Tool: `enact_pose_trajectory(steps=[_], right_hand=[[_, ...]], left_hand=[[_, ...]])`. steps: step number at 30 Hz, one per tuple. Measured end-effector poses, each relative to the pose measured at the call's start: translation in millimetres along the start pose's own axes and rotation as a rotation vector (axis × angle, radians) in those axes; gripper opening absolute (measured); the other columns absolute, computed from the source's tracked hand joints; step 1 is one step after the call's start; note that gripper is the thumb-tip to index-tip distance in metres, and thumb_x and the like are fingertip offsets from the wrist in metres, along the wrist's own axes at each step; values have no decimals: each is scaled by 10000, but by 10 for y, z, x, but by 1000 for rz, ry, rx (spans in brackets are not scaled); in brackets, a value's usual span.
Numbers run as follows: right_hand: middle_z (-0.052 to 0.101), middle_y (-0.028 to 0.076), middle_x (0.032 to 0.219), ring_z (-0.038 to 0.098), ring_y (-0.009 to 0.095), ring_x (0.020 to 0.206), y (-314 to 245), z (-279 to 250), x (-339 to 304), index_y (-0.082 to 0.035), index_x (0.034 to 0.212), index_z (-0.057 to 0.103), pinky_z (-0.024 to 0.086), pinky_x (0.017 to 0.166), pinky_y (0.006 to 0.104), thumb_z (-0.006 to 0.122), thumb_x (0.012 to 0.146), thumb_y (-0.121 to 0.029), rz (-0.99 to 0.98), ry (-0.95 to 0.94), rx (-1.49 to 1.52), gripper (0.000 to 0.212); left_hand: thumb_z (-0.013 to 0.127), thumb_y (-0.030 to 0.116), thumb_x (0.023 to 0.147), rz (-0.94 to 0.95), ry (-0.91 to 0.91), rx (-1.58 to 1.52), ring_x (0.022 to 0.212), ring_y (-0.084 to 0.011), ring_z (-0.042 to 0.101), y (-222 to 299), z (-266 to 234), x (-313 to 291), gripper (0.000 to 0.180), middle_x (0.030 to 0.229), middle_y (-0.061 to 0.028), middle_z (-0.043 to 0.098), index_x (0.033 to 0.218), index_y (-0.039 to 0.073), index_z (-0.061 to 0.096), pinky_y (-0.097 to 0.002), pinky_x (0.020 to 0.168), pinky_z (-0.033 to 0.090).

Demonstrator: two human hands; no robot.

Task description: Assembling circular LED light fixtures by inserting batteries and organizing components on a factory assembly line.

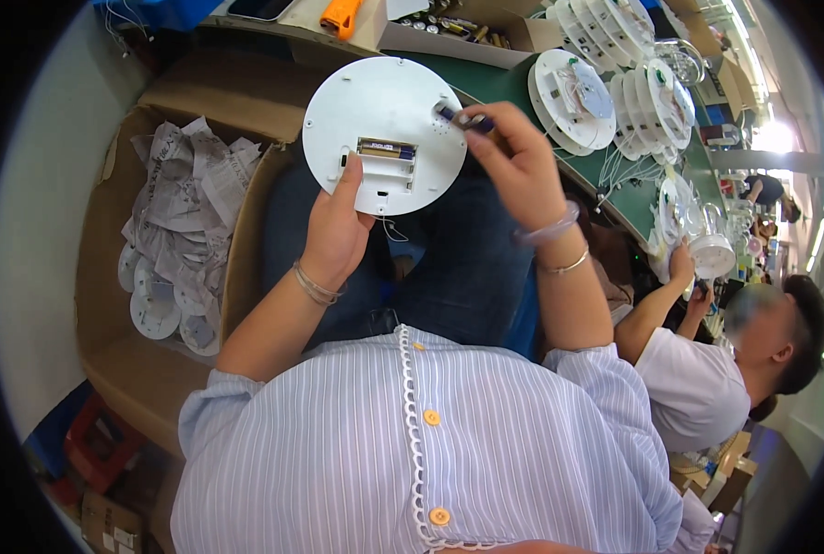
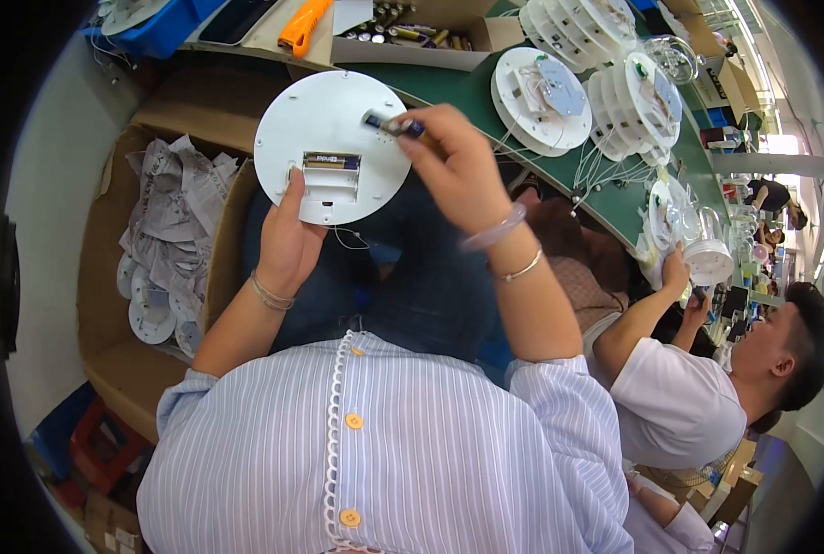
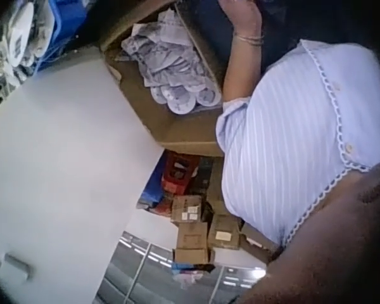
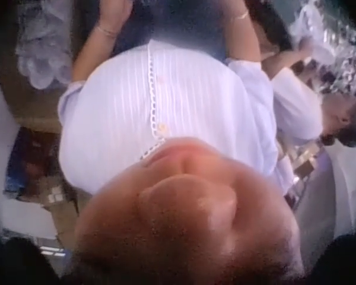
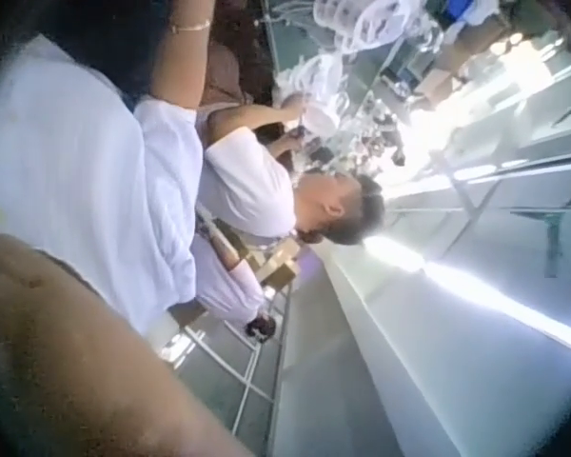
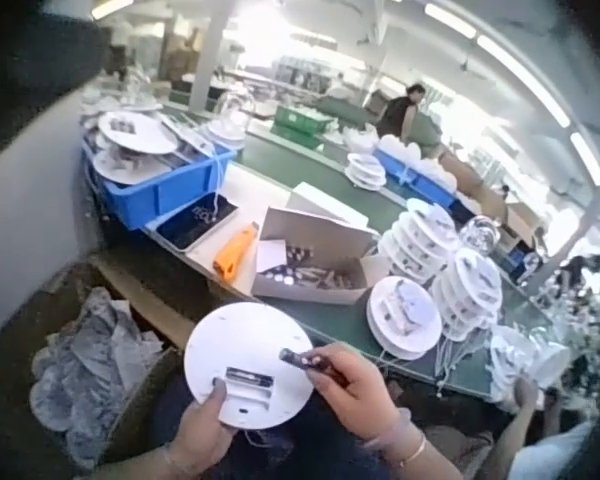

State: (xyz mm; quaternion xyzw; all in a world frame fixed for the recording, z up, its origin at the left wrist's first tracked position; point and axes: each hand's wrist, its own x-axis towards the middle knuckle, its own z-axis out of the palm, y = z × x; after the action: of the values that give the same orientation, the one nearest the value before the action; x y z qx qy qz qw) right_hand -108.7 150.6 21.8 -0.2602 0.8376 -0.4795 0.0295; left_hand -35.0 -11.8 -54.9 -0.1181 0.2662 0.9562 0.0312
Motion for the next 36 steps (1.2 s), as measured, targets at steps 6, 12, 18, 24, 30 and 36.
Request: enact_pose_trajectory(steps=[6,12,18,24,30,36], right_hand=[[522,95,838,537,221,650,-42,409,-262,-63,890,566,431,568,269,581,643,-4,-231,63,-294,254],[541,81,775,543,237,661,93,476,-400,-91,841,541,443,560,322,561,599,-106,-277,42,-538,243],[527,77,638,547,238,593,114,549,-549,-88,722,543,434,500,340,534,628,-152,-357,203,-401,114],[489,71,653,522,247,560,188,481,-778,-79,627,554,424,490,341,562,611,-173,-177,287,-313,96],[462,110,867,440,273,864,165,413,-917,-74,698,555,365,723,358,603,612,-161,-194,336,-311,132],[425,152,1016,343,322,1017,244,450,-973,-55,738,575,296,848,413,631,596,-113,-103,472,-110,163]], left_hand=[[392,299,863,9,-35,32,940,-145,496,-96,107,-70,385,1046,-70,492,1132,24,380,-275,793,418],[312,243,889,-2,76,132,927,-154,486,-232,9,-22,303,1008,-72,506,1056,27,444,-304,831,376],[335,336,867,-38,214,148,1063,-203,415,-204,107,-126,449,1161,-107,421,1180,14,336,-322,904,328],[360,311,860,-122,114,322,1040,-197,425,-360,99,-161,453,1135,-124,430,1172,-16,328,-292,883,340],[421,267,845,-88,101,457,978,-194,469,-275,-87,-147,424,1091,-131,455,1129,-43,367,-286,823,387],[468,257,827,-75,2,657,894,-181,517,-272,-169,-101,400,1013,-125,506,1075,-53,420,-269,780,410]])
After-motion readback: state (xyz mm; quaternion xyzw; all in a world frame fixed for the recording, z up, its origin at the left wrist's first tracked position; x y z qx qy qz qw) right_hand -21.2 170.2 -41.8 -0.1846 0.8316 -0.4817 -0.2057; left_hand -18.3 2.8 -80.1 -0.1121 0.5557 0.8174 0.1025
